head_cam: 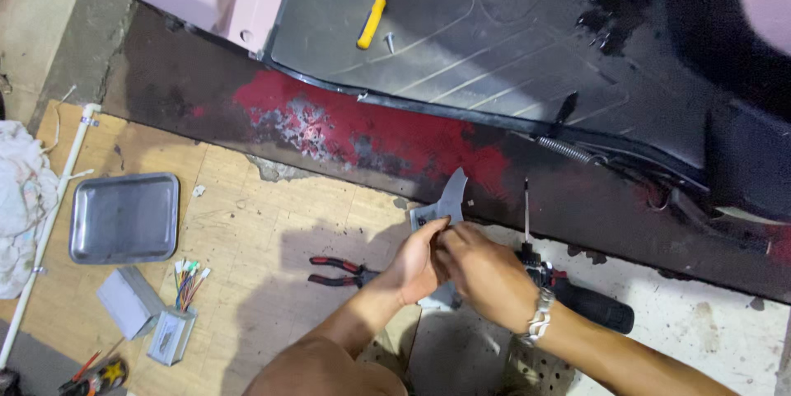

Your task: The person removes a plastic panel from a scooter and works on the internal wiring, using a screwdriver to remove screws and scissors to cut a zip tie.

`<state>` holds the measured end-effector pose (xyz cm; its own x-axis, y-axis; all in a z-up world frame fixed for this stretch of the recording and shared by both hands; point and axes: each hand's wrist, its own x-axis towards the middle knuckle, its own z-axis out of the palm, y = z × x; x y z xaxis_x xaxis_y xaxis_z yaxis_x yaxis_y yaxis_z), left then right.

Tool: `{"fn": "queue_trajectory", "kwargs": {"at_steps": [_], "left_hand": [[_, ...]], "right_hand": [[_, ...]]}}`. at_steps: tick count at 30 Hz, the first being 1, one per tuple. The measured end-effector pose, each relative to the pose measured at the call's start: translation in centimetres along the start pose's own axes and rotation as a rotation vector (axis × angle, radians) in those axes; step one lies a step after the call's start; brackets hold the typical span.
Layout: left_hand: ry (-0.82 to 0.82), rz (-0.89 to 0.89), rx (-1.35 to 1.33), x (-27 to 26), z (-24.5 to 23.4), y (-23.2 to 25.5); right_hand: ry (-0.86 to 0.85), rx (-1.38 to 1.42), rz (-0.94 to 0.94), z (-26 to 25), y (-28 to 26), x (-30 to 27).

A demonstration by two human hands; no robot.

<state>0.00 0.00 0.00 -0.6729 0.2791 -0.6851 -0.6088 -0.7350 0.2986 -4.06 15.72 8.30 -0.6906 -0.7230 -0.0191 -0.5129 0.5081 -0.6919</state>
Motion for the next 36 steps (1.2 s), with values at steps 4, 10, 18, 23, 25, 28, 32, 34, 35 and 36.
{"fn": "queue_trajectory", "kwargs": {"at_steps": [4,10,18,23,25,28,32,34,35,36], "left_hand": [[0.084,0.051,-0.056,0.7,-0.9,0.7],[-0.209,0.055,0.092,0.5,-1.8,4.4],[-0.022,0.113,0.351,-6.6,3.2,11.4],[0.23,0.054,0.249,-13.1,9.1,12.2],[0.297,0.087,0.212,-14.7,12.5,12.8],[0.324,0.12,0.164,-17.4,18.1,12.0],[0.346,0.046,0.104,-19.8,24.1,10.1],[0.335,0.068,0.096,-21.8,26.1,8.6],[0.343,0.091,0.097,-22.8,27.3,8.2],[0.35,0.114,0.097,-23.8,28.9,8.2]], "right_hand": [[-0.019,-0.143,-0.098,-4.0,-3.9,2.5],[0.491,-0.199,-0.269,-11.2,-5.3,12.3],[0.376,-0.265,-0.073,-11.2,-5.3,21.7],[0.172,0.173,0.077,-15.6,-8.1,15.3],[0.166,0.399,0.013,-17.3,-10.4,10.7],[0.09,0.438,0.152,-20.5,-14.2,5.3],[0.354,0.324,-0.007,-25.7,-18.6,0.3],[0.487,0.342,0.0,-28.4,-21.0,-3.1],[0.55,0.41,0.123,-29.6,-22.2,-4.8],[0.615,0.476,0.245,-30.5,-23.5,-6.5]]}}
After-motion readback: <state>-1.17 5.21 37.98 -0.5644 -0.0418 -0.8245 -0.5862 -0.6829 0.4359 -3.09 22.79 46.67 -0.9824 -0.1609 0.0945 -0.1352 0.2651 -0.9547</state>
